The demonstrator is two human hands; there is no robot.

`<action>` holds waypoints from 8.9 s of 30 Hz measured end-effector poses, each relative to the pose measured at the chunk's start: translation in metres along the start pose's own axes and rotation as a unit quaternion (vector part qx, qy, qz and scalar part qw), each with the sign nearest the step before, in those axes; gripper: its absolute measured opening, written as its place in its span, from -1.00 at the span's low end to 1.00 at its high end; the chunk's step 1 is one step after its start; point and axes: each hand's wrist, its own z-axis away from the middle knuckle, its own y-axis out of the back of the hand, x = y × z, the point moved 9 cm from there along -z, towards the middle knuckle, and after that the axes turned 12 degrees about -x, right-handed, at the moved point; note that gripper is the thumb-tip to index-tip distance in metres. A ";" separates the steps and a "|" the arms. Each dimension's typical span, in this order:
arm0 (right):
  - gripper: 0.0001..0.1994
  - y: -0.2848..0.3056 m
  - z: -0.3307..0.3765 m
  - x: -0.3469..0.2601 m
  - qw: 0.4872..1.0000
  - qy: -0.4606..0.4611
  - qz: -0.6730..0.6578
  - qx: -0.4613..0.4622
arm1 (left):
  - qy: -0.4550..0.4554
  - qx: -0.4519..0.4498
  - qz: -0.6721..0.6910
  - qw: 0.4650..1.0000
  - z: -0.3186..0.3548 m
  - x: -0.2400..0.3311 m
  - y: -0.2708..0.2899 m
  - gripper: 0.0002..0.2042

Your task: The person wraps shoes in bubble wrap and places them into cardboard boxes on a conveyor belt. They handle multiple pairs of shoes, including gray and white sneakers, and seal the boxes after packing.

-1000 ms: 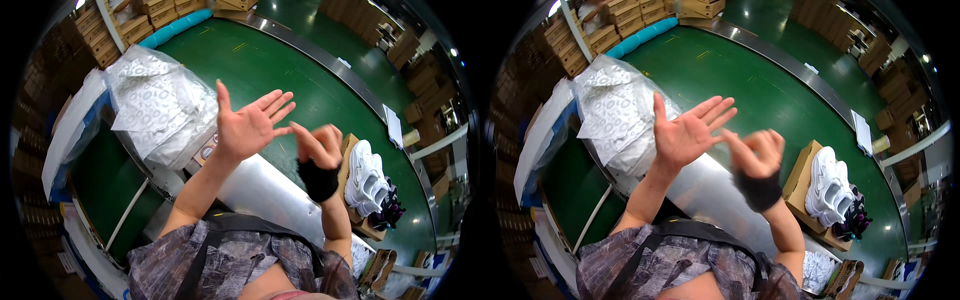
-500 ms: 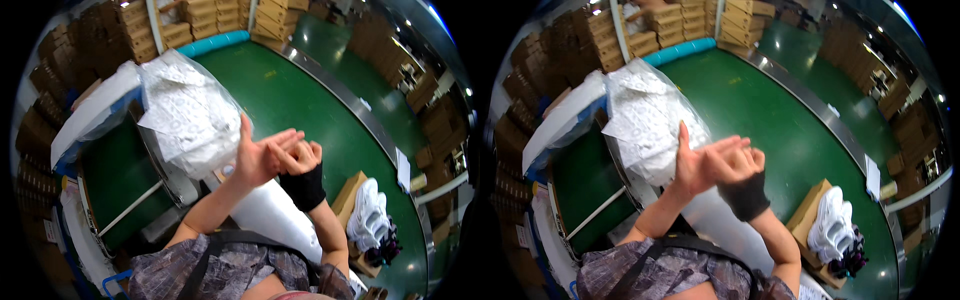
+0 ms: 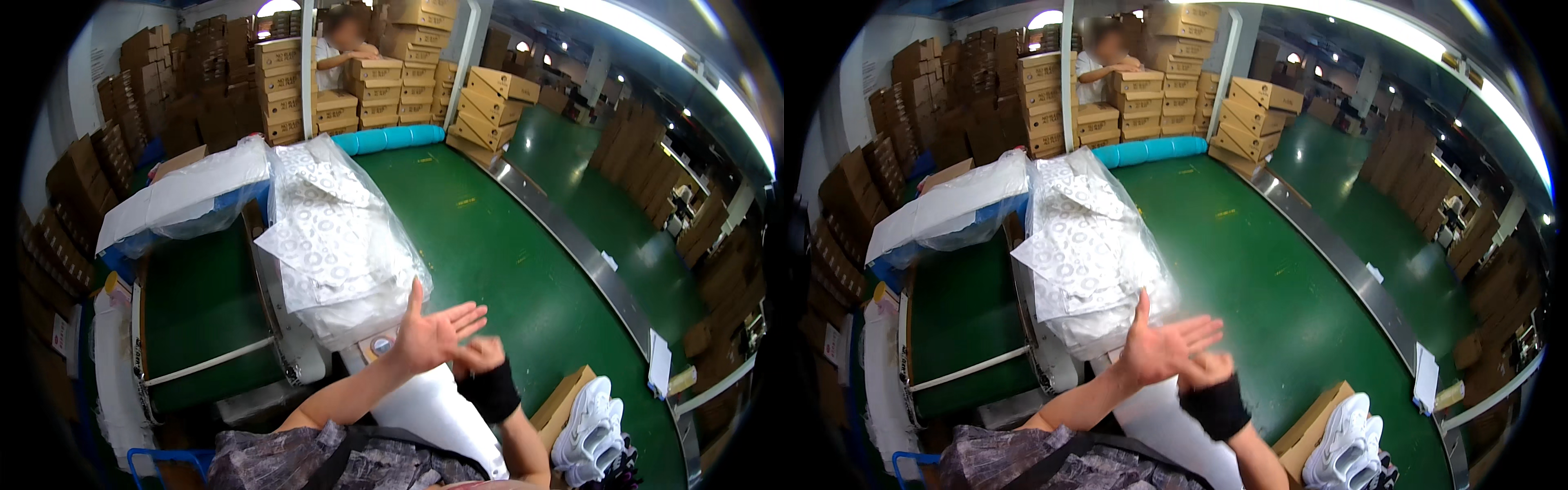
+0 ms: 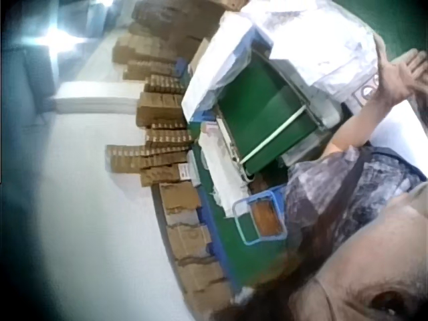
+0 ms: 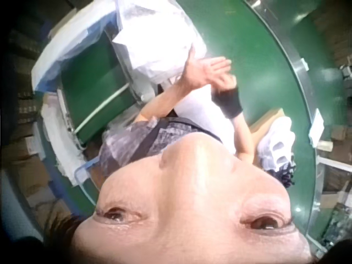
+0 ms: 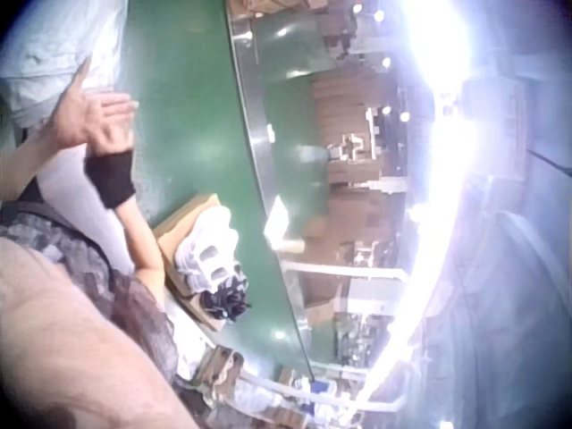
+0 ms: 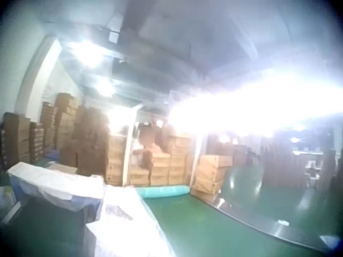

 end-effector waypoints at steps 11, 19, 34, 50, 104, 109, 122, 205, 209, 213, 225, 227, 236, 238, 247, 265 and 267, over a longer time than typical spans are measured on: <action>-0.85 -0.119 0.238 0.071 0.894 -0.406 -0.191 0.000 | 0.190 0.311 0.058 0.929 0.131 -0.078 0.131 0.11; -0.93 -0.098 0.373 0.127 0.877 -0.455 -0.041 0.146 | 0.228 0.384 0.086 0.891 0.165 -0.106 0.153 -0.01; -0.91 0.056 0.495 0.175 0.649 -0.740 0.176 0.009 | 0.177 0.410 0.024 0.894 0.175 -0.084 0.154 -0.13; -0.84 0.046 0.453 0.127 0.735 -0.646 0.202 0.054 | 0.190 0.427 -0.091 0.880 0.174 -0.074 0.167 -0.39; -0.50 -0.031 0.595 0.024 0.350 -0.686 -0.221 0.599 | 0.322 -0.344 -0.829 0.302 -0.056 -0.330 0.165 -0.63; -0.67 -0.141 0.614 -0.048 0.499 -0.829 0.006 0.254 | 0.345 -0.347 -0.803 0.339 -0.060 -0.363 0.152 -0.62; -0.68 0.040 0.394 0.029 0.686 -0.599 0.101 0.400 | 0.310 -0.287 -0.781 0.460 -0.035 -0.263 0.124 -0.67; -0.72 -0.055 0.263 0.189 0.911 -0.390 -0.109 -0.080 | 0.243 0.394 -0.887 0.011 0.125 0.259 0.202 -0.44; -0.69 -0.131 0.293 0.197 0.863 -0.471 -0.048 -0.177 | 0.259 0.395 -0.879 0.063 0.112 0.251 0.199 -0.41; -0.67 -0.133 0.285 0.196 0.878 -0.448 -0.082 -0.147 | 0.326 0.381 -0.860 0.098 0.111 0.248 0.180 -0.27; -0.69 -0.139 0.278 0.199 0.864 -0.472 -0.095 -0.145 | 0.419 0.225 -0.872 0.115 0.079 0.230 0.173 -0.50; -0.69 -0.140 0.274 0.202 0.857 -0.474 -0.122 -0.161 | 0.372 0.209 -0.900 0.092 0.075 0.223 0.168 -0.68; -0.71 -0.128 0.044 0.145 0.952 -0.261 -0.157 -0.043 | 0.235 0.246 -0.876 0.342 0.067 0.302 0.137 -0.76; -0.77 -0.142 -0.014 0.117 0.957 -0.178 -0.222 -0.055 | 0.209 0.257 -0.871 0.363 0.070 0.323 0.132 -0.76; -0.15 -0.242 -0.160 0.105 0.844 -0.319 -0.415 -0.119 | 0.157 0.279 -0.849 0.420 0.067 0.340 0.101 -0.76; -0.71 -0.204 -0.194 0.105 0.758 -0.296 -0.580 -0.028 | 0.173 0.263 -0.839 0.444 0.030 0.357 0.092 -0.73; -0.75 -0.203 -0.193 0.104 0.785 -0.275 -0.549 -0.085 | 0.205 0.273 -0.841 0.419 0.021 0.354 0.090 -0.72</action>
